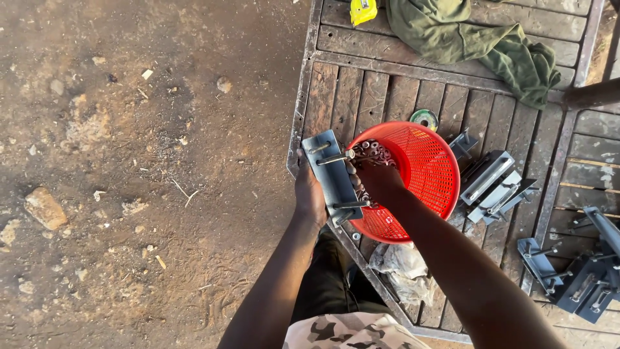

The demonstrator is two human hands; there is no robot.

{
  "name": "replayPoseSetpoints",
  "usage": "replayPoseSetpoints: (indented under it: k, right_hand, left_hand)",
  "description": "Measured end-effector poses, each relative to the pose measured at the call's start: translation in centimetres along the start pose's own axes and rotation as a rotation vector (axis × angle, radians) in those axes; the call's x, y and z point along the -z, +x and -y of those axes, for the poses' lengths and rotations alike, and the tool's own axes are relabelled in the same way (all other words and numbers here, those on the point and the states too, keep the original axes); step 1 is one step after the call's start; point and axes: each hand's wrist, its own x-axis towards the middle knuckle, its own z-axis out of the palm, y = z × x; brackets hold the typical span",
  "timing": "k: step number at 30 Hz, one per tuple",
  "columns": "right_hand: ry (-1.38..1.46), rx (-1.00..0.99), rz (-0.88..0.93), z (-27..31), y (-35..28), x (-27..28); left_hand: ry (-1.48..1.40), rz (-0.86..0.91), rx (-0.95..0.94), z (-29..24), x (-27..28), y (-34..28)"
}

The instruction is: Assembling small metal brackets by manually inserting bolts into pre-drilled holes on a workbench.

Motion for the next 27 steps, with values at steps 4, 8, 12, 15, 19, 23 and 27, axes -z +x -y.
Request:
replayPoseSetpoints:
  k: [4,8,12,15,19,23,27]
  right_hand:
    - [0.013,0.005,0.02,0.1,0.2,1.5]
    - [0.117,-0.154,0.171,-0.5,0.6,1.4]
    - [0.315,-0.395,0.125,-3.9,0.7,-0.4]
    - [0.439,-0.406,0.068,-5.0,0.5,-0.3]
    - [-0.214,0.055,0.002,-3.5,-0.3,-1.7]
    - [0.289,-0.201,0.199,-1.0,-0.1,-0.1]
    - [0.428,-0.396,0.381,0.4,-0.2,-1.1]
  left_hand:
    - [0.008,0.046,-0.023,0.4,0.9,0.6]
    - [0.068,-0.073,0.002,-0.6,-1.0,-0.3]
    - [0.101,-0.147,0.013,-1.5,-1.4,-1.0]
    - [0.097,-0.162,0.028,-1.3,-1.7,-1.1]
    - [0.093,-0.175,0.04,-1.0,-1.0,-0.5]
    - [-0.03,0.041,0.078,-1.1,0.8,0.6]
    - [-0.032,0.027,0.073,-0.7,0.6,1.1]
